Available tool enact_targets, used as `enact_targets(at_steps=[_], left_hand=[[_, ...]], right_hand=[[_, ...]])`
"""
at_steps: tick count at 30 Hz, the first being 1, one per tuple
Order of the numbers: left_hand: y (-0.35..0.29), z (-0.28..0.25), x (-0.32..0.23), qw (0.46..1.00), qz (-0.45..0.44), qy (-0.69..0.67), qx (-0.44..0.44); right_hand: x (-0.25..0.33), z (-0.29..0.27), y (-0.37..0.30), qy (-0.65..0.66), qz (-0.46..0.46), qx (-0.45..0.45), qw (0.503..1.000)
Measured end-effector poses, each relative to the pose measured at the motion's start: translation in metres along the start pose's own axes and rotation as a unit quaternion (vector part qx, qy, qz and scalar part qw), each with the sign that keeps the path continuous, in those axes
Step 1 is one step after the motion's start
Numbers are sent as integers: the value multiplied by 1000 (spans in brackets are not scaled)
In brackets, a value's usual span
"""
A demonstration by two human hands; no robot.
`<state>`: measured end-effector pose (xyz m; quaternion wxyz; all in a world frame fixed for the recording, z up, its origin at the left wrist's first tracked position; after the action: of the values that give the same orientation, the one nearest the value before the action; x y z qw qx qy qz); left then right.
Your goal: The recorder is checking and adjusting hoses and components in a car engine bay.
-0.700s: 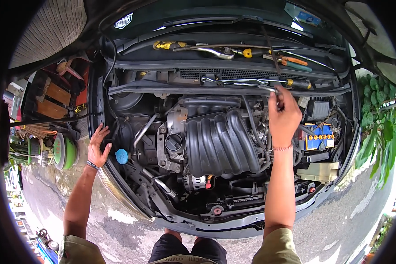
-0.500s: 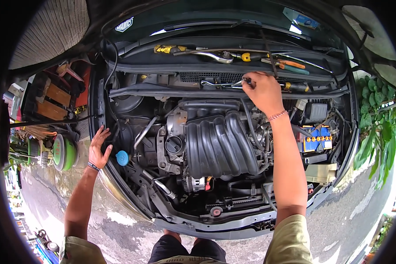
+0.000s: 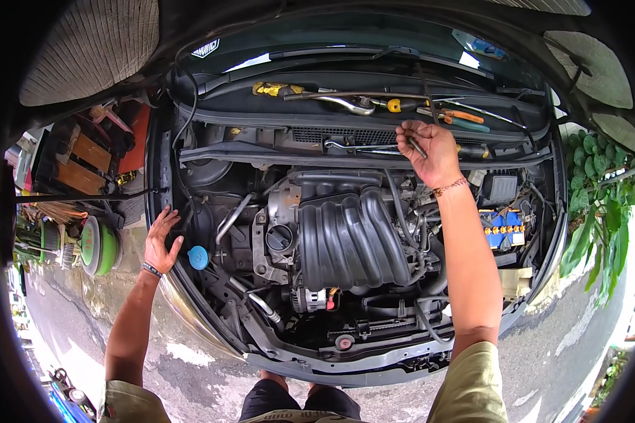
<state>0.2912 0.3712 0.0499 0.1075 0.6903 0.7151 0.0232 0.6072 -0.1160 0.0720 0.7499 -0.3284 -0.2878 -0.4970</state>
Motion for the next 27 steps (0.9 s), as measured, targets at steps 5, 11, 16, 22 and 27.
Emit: enact_targets(at_steps=[5,11,16,22,27], left_hand=[[0,-1,0,1000,3,6,-1],[1,-1,0,1000,5,-3,-10],[1,0,1,1000,5,-6,-13],[-1,1,3,1000,4,-1,-7],[2,0,-1,1000,0,-6,-7]], right_hand=[[0,59,-6,-571,-64,137,807],[-30,81,-1,-881,-143,176,415],[-37,82,12,-894,-77,233,375],[-35,82,3,-891,-36,250,376],[-13,82,-9,-877,-110,250,394]])
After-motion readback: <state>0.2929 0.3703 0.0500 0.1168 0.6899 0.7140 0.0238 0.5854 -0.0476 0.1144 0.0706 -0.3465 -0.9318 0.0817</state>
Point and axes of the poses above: each hand's wrist, its own y-axis towards the middle knuckle, its own z-axis out of the palm, x = y × z, the point moved 9 cm from there along y, towards the middle knuckle, and after that the axes turned 12 degrees about y, right-handed, at the moved point
